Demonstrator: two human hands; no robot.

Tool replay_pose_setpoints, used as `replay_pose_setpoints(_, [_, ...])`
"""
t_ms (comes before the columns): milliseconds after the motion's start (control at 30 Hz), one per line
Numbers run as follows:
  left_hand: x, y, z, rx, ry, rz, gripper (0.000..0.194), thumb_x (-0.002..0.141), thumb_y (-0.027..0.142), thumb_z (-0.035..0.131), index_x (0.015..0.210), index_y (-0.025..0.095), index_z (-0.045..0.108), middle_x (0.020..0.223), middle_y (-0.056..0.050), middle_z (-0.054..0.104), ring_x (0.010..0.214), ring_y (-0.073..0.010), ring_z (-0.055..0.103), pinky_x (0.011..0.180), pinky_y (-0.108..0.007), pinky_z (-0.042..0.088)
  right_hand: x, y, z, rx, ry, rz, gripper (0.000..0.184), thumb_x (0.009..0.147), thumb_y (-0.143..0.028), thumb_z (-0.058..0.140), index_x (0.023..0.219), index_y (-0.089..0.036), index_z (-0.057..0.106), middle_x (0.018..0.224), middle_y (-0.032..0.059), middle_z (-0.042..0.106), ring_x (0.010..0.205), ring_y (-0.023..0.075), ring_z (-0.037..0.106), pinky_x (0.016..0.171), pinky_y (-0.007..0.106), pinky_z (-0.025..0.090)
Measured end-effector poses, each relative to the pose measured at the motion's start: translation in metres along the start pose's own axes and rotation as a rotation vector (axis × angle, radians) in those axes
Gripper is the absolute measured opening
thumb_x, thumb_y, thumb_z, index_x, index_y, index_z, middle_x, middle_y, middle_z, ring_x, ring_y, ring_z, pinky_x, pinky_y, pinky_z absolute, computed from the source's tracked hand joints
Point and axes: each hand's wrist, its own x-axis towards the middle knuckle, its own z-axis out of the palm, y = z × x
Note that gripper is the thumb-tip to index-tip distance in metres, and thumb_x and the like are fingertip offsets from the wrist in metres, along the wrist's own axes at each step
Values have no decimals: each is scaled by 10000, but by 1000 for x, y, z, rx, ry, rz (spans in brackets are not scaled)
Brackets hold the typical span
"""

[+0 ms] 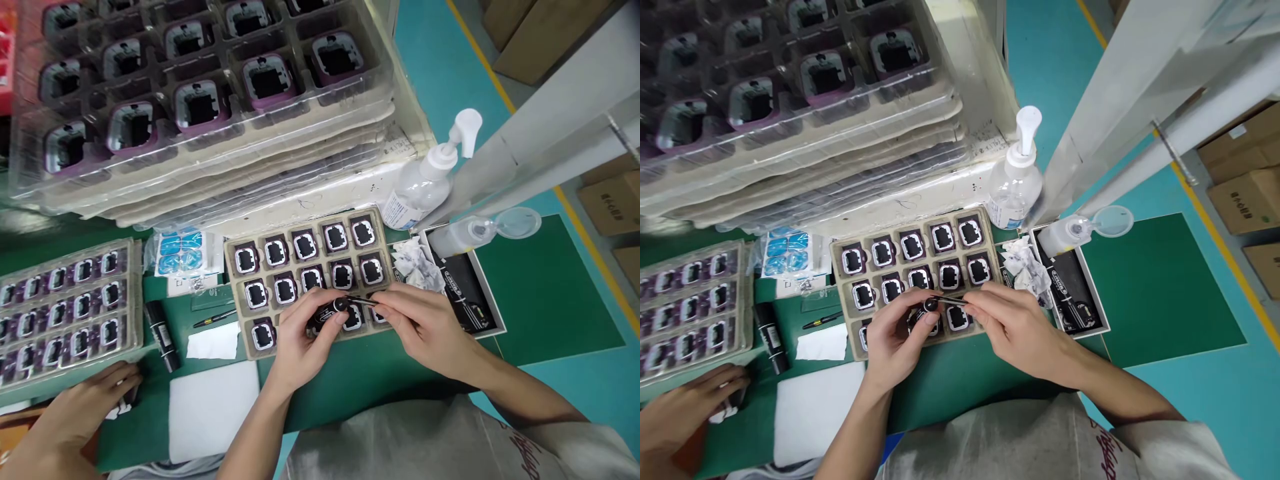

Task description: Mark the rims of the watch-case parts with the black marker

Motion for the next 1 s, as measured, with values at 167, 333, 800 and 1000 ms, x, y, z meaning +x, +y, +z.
replay_pose_setpoints(167, [0, -2, 1, 19, 60, 7, 226, 959, 184, 750, 1178, 236, 743, 1049, -56, 767, 946, -188, 707, 849, -301, 551, 0, -2, -3, 31, -77, 70, 257, 1105, -174, 545, 1329, -207, 667, 1033, 53, 686, 837, 140, 638, 724, 280, 527])
replay_pose_setpoints(333, [1, -2, 2, 9, 100, 23, 218, 933, 180, 780, 1143, 229, 746, 1042, -56, 771, 946, -187, 700, 845, -299, 556, 0, -3, -2, 32, -98, 79, 264, 1112, -174, 527, 1339, -216, 656, 1086, 66, 688, 934, 166, 659, 803, 305, 540])
replay_pose_setpoints(800, [3, 0, 3, 84, 92, 49, 186, 948, 229, 772, 1134, 219, 763, 1027, -72, 789, 885, -196, 713, 807, -319, 558, 0, -1, 3, -10, -5, 17, 200, 1090, -133, 558, 1238, -203, 672, 972, 40, 667, 830, 142, 624, 723, 276, 521])
replay_pose_setpoints(1000, [1, -2, -2, 29, 26, 15, 261, 961, 209, 751, 1219, 238, 783, 1078, -78, 801, 905, -200, 733, 824, -309, 562, 3, -2, -6, 31, -98, 73, 231, 1113, -186, 527, 1294, -202, 670, 1004, 51, 673, 813, 141, 620, 711, 284, 513])
